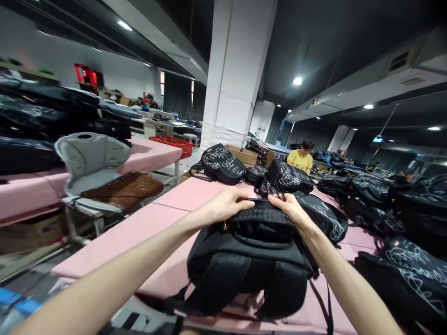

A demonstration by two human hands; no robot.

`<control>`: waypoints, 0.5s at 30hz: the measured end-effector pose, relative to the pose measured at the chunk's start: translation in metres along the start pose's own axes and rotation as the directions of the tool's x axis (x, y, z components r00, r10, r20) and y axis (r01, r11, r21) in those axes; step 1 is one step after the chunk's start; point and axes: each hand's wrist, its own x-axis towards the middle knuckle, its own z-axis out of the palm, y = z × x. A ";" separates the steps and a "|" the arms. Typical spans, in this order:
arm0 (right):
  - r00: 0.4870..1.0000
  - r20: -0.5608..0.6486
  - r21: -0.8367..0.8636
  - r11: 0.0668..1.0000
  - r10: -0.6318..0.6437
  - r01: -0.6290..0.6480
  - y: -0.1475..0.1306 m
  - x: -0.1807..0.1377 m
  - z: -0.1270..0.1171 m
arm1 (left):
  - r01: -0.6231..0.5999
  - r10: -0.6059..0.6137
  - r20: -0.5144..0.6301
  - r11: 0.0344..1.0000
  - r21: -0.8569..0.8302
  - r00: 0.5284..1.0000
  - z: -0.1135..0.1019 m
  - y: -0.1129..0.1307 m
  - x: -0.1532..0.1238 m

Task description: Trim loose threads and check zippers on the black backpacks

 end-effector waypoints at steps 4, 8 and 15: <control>0.988 0.150 -0.204 0.976 -0.046 0.077 -0.009 -0.011 -0.017 | 0.313 -0.340 -0.014 0.882 -0.351 0.940 0.001 -0.006 0.005; 0.995 0.097 -0.130 0.990 -0.032 0.045 0.001 -0.014 -0.025 | 0.353 -0.393 -0.035 0.860 -0.369 0.919 -0.004 -0.009 0.006; 0.997 0.032 0.157 0.985 0.066 -0.071 0.020 -0.009 -0.024 | -0.160 0.436 -0.441 0.829 0.536 0.785 0.020 0.022 -0.030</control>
